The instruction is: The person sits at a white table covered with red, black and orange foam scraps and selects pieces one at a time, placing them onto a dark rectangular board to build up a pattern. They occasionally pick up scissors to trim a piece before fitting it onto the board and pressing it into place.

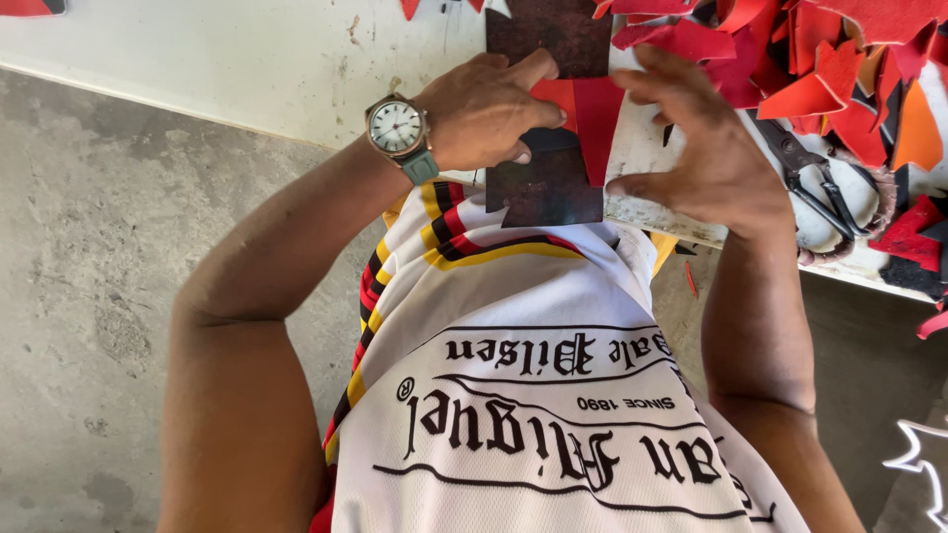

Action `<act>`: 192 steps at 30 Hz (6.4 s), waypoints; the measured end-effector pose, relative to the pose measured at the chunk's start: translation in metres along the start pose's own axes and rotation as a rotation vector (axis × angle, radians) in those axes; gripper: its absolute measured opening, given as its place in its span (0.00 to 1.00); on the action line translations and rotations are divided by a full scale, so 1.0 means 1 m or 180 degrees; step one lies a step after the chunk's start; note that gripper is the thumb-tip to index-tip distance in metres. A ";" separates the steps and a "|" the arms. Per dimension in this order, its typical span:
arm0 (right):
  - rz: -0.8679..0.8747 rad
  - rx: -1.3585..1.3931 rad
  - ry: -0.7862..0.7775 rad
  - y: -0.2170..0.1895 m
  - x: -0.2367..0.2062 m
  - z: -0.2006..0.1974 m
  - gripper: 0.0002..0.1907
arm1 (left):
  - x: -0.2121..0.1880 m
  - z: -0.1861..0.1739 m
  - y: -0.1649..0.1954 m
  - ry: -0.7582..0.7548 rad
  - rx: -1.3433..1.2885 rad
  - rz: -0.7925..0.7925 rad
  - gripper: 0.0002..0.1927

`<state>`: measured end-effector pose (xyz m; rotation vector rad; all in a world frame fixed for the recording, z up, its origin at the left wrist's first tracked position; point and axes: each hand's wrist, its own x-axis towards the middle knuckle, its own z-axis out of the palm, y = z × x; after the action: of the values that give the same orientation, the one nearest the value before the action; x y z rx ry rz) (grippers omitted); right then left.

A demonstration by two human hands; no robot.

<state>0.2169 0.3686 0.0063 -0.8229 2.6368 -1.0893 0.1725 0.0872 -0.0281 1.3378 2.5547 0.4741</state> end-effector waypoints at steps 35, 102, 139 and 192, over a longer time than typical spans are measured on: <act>0.0920 0.0391 0.0952 -0.007 0.009 0.053 0.18 | -0.012 0.031 0.013 0.0952 0.0157 0.0374 0.17; 0.1813 -0.2306 0.0874 0.009 -0.141 -0.046 0.24 | 0.085 0.023 0.032 0.0105 0.0796 0.1306 0.06; 0.0202 0.2249 0.1825 -0.033 -0.016 0.032 0.27 | 0.079 -0.125 0.085 0.2773 -0.1538 0.0875 0.17; 0.0627 0.2432 0.2066 -0.019 -0.011 0.057 0.19 | 0.076 -0.070 0.086 0.2744 -0.1896 0.0561 0.21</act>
<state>0.2539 0.3295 -0.0220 -0.0411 2.2643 -2.3593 0.1716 0.1831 0.0658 1.2787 2.4674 2.0222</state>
